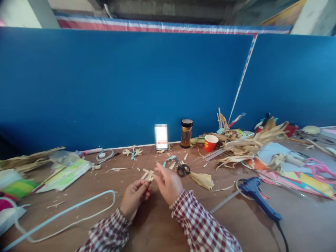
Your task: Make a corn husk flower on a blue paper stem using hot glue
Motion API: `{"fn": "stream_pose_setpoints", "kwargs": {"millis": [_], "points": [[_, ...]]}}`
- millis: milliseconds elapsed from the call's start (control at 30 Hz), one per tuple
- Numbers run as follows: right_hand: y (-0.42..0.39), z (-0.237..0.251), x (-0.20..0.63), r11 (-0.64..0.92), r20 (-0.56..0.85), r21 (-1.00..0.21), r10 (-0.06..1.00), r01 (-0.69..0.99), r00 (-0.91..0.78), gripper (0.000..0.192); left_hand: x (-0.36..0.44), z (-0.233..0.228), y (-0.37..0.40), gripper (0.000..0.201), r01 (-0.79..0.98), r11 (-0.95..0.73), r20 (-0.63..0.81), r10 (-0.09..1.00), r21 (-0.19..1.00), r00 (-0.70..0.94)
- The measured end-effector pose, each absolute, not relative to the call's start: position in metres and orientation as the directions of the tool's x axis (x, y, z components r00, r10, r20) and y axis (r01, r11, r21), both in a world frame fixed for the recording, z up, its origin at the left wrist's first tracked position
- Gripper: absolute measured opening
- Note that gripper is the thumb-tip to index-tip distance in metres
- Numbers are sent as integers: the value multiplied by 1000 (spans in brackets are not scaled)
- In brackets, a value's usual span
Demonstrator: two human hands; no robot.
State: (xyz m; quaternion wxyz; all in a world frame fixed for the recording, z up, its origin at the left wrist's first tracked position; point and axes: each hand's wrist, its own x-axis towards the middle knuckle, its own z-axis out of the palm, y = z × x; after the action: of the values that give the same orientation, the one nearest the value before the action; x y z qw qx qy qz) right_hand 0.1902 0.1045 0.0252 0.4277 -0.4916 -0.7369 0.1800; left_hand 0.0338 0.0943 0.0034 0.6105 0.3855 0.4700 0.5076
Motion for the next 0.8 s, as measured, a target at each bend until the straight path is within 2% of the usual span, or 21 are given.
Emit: {"fn": "stream_pose_setpoints", "kwargs": {"millis": [67, 133, 233, 300, 500, 633, 767, 800], "points": [[100, 22, 181, 411, 363, -751, 911, 517, -195, 45, 34, 2, 94, 33, -242, 170, -161, 985, 955, 56], [99, 20, 176, 369, 295, -808, 928, 460, -226, 34, 36, 2, 92, 32, -199, 137, -124, 989, 970, 79], [99, 19, 177, 343, 254, -852, 932, 396, -260, 15, 39, 2, 90, 30, -125, 88, -75, 991, 988, 107], [100, 19, 179, 333, 239, -850, 934, 407, -265, 17, 40, 2, 89, 31, -89, 78, -67, 991, 993, 118], [100, 18, 179, 318, 216, -802, 944, 506, -250, 23, 40, 2, 90, 31, -30, 60, -56, 988, 998, 143], [105, 18, 186, 323, 250, -726, 946, 608, -205, 24, 40, 6, 86, 30, -10, 50, -48, 986, 999, 162], [118, 23, 214, 186, 273, -584, 962, 790, -25, 25, 39, 11, 80, 26, -25, -5, 10, 980, 1000, 200], [121, 24, 221, 143, 276, -582, 961, 800, 29, 25, 39, 10, 80, 25, -40, -19, 26, 983, 999, 182]]}}
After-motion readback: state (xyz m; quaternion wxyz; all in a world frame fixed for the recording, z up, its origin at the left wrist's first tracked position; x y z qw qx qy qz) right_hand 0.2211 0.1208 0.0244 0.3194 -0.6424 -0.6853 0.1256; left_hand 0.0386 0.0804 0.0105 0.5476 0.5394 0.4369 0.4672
